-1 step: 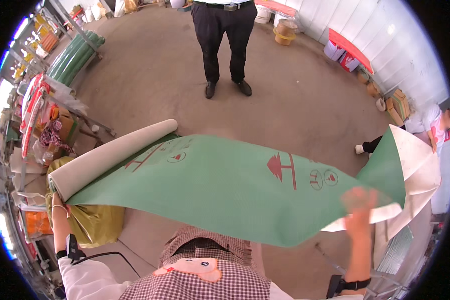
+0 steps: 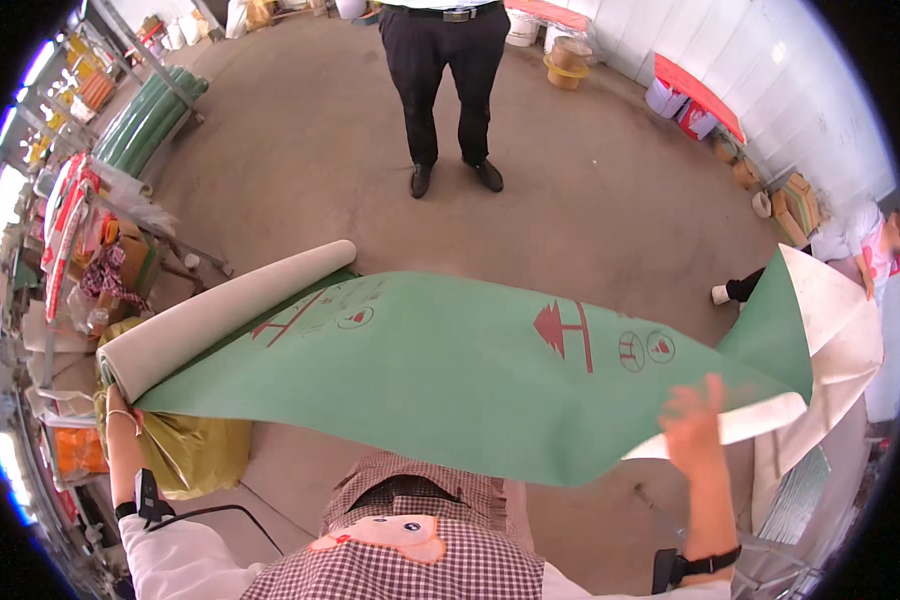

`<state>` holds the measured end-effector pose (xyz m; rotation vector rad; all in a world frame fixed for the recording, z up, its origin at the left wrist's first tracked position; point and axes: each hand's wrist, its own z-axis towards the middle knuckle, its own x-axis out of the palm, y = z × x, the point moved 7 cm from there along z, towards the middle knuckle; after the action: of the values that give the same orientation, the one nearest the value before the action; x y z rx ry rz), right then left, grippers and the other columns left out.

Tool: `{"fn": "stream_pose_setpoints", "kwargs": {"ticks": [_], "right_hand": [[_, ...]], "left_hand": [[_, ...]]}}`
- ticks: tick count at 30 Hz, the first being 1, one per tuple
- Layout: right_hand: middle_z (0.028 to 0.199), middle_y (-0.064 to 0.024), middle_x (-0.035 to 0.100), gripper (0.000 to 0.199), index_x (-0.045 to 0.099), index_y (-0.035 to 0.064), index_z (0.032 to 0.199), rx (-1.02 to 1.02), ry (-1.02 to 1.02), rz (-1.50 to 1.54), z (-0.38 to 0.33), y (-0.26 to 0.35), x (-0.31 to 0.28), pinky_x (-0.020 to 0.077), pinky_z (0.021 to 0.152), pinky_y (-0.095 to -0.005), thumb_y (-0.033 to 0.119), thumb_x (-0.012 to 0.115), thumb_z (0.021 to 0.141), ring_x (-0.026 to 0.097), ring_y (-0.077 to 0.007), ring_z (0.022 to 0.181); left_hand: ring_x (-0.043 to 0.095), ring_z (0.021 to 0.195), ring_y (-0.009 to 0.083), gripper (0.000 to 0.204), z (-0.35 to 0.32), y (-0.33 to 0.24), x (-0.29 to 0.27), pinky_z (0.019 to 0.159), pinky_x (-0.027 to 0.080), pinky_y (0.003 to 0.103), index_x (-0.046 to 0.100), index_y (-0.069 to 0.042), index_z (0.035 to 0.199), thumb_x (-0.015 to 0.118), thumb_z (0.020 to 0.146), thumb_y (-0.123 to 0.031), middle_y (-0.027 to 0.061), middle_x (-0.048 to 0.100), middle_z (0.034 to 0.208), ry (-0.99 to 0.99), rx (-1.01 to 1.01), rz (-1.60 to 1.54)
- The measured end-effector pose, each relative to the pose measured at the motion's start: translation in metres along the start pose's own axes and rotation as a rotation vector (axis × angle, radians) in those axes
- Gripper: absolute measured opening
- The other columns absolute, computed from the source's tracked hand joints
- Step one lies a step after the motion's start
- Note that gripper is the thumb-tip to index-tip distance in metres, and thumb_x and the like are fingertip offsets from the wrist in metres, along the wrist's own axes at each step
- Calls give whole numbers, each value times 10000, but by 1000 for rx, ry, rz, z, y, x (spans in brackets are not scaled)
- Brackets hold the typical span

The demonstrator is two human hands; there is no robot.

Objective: The recorder is rolling up a large piece of green and white fabric with the help of two other people in a factory setting.

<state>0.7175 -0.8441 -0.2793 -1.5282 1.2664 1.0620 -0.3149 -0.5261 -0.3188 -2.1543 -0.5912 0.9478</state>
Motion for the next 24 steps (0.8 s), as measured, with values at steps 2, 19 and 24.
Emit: {"fn": "stream_pose_setpoints", "kwargs": {"ticks": [2,19,24], "right_hand": [[1259,-171,579,244,684,62,1054,86,85,84,12,-15,22,290,1129,-542,89,605,825,506,-355,1230],[713,-75,564,130,597,-8,791,770,-76,632,-134,-130,-11,452,666,-341,-72,594,678,524,-196,684],[1063,-161,653,266,593,1,1048,655,-932,19,-82,-109,-138,480,876,-363,-66,492,812,626,-349,1000]], "left_hand": [[380,408,112,410,2,-13,5,345,280,224,600,-224,778,593,756,-633,-41,484,598,-61,29,-28],[416,479,166,280,-99,-110,71,388,262,321,638,-134,853,478,867,-365,21,529,659,114,418,356],[450,341,198,300,-88,-168,110,299,263,296,626,-101,823,468,899,-344,83,549,596,152,536,556]]}}
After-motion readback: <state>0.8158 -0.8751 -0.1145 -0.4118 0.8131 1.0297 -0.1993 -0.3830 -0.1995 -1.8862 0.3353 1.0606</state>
